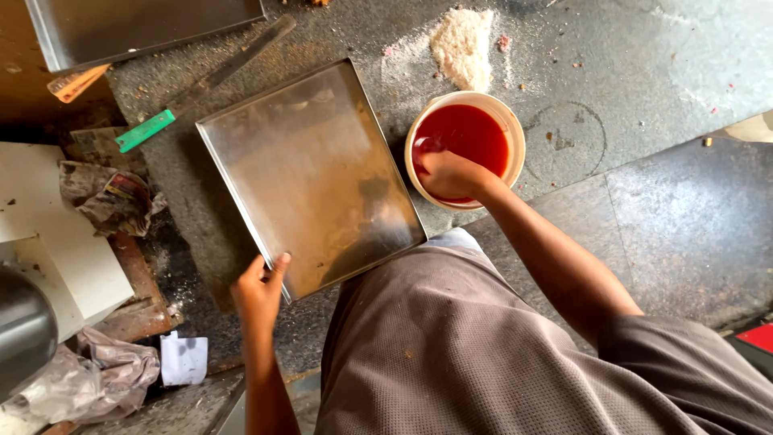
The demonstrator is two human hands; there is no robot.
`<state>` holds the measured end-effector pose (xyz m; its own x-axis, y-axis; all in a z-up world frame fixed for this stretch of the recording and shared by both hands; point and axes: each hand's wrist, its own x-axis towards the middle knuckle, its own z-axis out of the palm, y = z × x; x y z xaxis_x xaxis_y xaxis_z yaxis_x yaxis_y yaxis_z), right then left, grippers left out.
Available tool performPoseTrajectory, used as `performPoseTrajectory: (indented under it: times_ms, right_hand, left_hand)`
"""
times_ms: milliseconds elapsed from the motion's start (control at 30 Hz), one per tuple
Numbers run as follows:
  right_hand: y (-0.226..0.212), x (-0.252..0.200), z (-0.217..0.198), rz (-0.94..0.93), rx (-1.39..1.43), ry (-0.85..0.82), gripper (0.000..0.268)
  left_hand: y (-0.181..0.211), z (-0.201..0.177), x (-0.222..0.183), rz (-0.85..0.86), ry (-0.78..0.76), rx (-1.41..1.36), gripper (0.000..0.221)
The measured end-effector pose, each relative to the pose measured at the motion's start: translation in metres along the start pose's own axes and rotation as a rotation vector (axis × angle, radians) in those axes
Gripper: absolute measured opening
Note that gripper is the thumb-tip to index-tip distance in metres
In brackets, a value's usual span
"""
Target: The person pours liquid from a bottle into a container and then dips rectangular cake pieces into the liquid before placing them onto a metal tray.
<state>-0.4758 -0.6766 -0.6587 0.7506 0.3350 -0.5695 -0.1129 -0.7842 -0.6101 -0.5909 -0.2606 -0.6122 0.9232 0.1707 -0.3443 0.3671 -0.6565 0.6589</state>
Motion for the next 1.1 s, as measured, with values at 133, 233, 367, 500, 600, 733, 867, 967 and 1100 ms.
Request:
performPoseTrajectory:
  times_ms: [133,233,367,500,600,733,867,967,1100]
  right_hand:
    - [-0.005,-0.001,-0.016,0.095,0.327,-0.02,0.033]
    - [-0.003,-0.014,-0.045,0.176,0.787,-0.068,0.03]
    - [-0.008,-0.037,-0.062,0.108,1.374,-0.056,0.028]
    - [-0.014,-0.057,-0.071,0.097,1.386,0.085,0.027]
    - [-0.013,-0.073,-0.076,-0.059,1.351,0.127,0.021]
    - [-0.014,-0.076,-0.075,-0.047,0.993,0.267,0.024]
    - [-0.009,-0.072,-0.073,-0.012,0.712,0.271,0.018]
    - [-0.001,-0.069,-0.077,-0.321,0.233,0.379,0.013]
    - [0.016,-0.064,-0.09,-0.356,0.169,0.269,0.012]
  left_hand:
    - [0.044,-0.002,0.009,0.129,0.172,0.455,0.035]
    - [0.089,0.021,0.017,0.153,0.227,0.084,0.041]
    - [0.15,0.078,0.033,0.199,-0.223,-0.523,0.042]
    - [0.183,0.126,0.034,0.251,-0.339,-0.315,0.04]
    - [0.184,0.146,0.036,0.291,-0.409,-0.49,0.044]
    - [0.18,0.161,0.04,-0.076,-0.525,-0.677,0.057]
    - [0.18,0.184,0.036,0.452,-0.204,-0.343,0.06]
    - [0.199,0.191,0.038,0.489,-0.086,-0.374,0.047]
    - [0.242,0.191,0.005,0.029,-0.213,-0.66,0.03]
